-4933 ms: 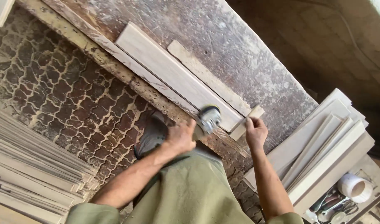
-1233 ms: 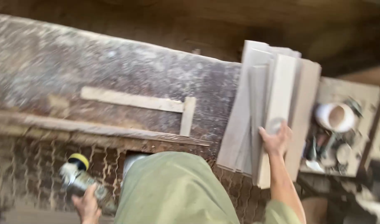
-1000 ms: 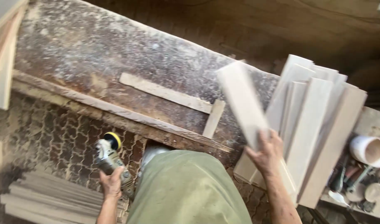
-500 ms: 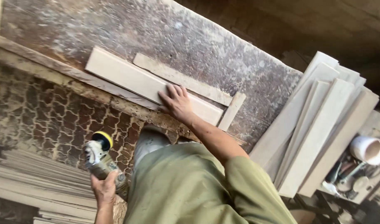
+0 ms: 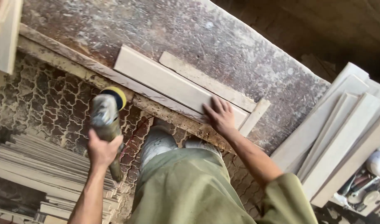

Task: Sanding wooden planks using a handheld power sander on a workbench.

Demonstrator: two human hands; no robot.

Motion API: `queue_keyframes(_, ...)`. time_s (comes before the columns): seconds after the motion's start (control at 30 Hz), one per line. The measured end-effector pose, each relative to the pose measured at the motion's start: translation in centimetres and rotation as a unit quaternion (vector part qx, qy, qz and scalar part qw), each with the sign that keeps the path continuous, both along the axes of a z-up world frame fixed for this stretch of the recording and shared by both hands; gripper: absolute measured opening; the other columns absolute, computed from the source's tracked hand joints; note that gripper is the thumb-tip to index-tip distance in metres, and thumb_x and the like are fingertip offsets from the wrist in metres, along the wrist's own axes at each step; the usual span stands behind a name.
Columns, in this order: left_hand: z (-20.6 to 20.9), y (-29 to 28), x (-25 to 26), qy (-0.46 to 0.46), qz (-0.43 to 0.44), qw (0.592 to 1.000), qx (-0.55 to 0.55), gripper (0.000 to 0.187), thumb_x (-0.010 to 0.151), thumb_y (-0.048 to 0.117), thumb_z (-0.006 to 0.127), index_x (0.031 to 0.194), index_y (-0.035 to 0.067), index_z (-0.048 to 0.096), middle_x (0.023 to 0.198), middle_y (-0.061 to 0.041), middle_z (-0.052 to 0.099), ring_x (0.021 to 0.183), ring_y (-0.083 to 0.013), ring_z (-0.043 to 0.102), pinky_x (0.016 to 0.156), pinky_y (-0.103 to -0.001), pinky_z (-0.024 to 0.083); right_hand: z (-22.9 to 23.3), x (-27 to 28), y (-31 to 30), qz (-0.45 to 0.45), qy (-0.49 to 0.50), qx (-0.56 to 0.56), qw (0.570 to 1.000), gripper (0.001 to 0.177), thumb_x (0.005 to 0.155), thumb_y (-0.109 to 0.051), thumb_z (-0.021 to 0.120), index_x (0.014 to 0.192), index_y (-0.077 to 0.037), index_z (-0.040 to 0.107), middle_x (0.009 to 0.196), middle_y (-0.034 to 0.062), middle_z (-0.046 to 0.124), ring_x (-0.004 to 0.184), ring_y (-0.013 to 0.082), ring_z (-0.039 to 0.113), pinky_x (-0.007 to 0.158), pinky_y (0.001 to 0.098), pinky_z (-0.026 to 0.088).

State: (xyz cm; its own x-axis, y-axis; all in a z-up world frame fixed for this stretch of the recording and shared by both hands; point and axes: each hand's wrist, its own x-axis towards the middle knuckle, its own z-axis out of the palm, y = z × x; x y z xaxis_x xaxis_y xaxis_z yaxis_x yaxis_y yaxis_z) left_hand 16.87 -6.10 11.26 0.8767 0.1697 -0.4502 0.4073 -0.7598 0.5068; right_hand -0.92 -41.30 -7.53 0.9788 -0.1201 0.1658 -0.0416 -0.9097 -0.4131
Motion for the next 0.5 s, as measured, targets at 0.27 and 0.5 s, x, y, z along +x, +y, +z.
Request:
queue_keyframes(0.27,-7.0,-4.9,10.6,-0.037,-0.111,0.993,-0.026,0.059,0.067,0.01,0.076,0.122,0.004,0.056,0.087,-0.017,0.065,0.073,-0.0348,0.067,0.06,-0.051,0.05,0.8,-12.1,0.4,-0.083,0.095,-0.09,0.988,0.057,0.094,-0.044,0.066,0.145,-0.02,0.059,0.154,0.0194,0.051,0.146,0.0368,0.044,0.121,0.053,0.032)
queue_keyframes(0.5,-6.2,-9.5,5.6,0.005,-0.209,0.976,0.067,0.069,0.065,0.026,0.074,0.127,0.003,0.053,0.11,-0.027,0.07,0.105,-0.0477,0.068,0.085,-0.062,0.053,0.5,-15.4,0.5,-0.127,0.08,-0.081,0.985,0.066,0.08,-0.035,0.078,0.14,-0.012,0.063,0.155,0.0218,0.049,0.145,0.0407,0.043,0.119,0.0561,0.032)
